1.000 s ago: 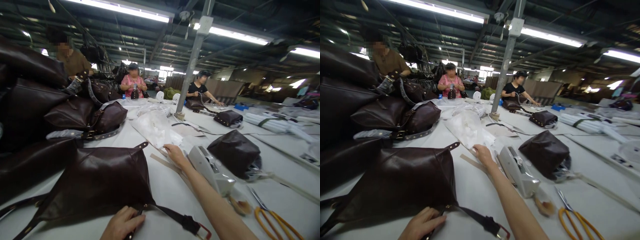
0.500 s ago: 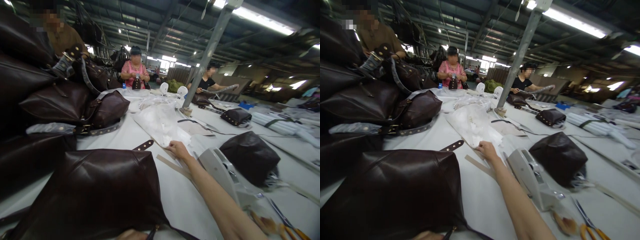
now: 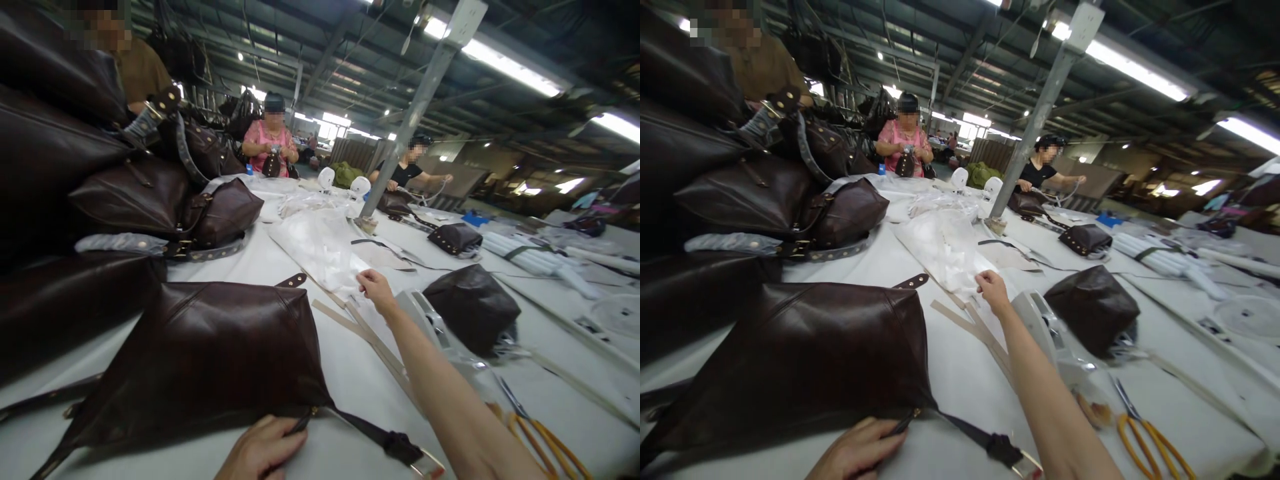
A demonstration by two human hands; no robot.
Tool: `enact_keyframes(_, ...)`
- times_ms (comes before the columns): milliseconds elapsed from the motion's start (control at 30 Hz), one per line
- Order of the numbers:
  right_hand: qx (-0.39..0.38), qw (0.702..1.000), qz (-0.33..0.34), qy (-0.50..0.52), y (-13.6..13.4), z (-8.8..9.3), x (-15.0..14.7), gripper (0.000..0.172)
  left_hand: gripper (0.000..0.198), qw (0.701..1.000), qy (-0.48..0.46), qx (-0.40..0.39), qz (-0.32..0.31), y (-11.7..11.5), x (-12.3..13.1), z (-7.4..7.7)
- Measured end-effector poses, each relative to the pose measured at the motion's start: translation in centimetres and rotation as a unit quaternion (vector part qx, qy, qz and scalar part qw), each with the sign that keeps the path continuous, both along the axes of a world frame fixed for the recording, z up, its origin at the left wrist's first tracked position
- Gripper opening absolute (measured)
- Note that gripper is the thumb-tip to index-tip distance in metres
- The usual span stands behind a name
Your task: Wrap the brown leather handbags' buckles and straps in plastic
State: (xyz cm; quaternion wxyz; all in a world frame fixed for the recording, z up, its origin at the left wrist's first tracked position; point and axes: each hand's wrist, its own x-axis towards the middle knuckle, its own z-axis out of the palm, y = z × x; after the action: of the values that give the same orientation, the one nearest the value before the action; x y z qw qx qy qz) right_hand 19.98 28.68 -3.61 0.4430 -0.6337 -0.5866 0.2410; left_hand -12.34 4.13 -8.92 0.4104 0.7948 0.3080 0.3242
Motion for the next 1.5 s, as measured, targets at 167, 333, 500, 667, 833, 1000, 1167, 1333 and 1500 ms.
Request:
enact_keyframes(167,0.007,0.995,0.028,0.094,-7.6,3.1,-0.9,0.044,0.036,0.997,0.036,-0.061,0.025,-0.4,-0.2,1.4)
enact_keyframes(333,0.133,0.984,0.121,-0.021,-20.5,2.7,-5.0,0.016,0.037,0.992,0.004,-0.091,0.092,-1.4,1.0,1.8)
enact_keyframes(500,0.274,0.906,0.233,-0.224,-30.9,0.1,-9.1,0.019,0.040,0.966,-0.136,-0.150,0.162,-3.8,2.5,2.9)
enact_keyframes(667,0.303,0.892,0.240,-0.235,-34.7,-1.7,-10.9,0.019,0.041,0.899,-0.251,-0.330,0.138,-5.4,3.4,3.2)
enact_keyframes(833,0.295,0.898,0.269,-0.185,-35.3,-2.3,-11.0,0.023,0.042,0.868,-0.264,-0.390,0.158,-6.0,3.8,2.9)
enact_keyframes(1000,0.135,0.976,0.173,-0.011,-35.8,-2.1,-10.0,0.016,0.031,0.894,-0.220,-0.328,0.213,-5.9,4.1,3.0)
enact_keyframes(1167,-0.079,0.975,0.070,0.197,-34.7,-2.2,-9.6,0.039,0.023,0.930,-0.143,-0.282,0.188,-6.8,5.1,4.0)
enact_keyframes(1333,-0.104,0.956,0.073,0.264,-33.2,-2.6,-9.9,0.038,0.027,0.949,-0.084,-0.258,0.161,-7.8,6.1,4.3)
enact_keyframes(1500,-0.075,0.958,0.039,0.273,-33.7,-2.5,-10.6,0.037,0.025,0.933,-0.137,-0.289,0.167,-8.0,7.3,3.5)
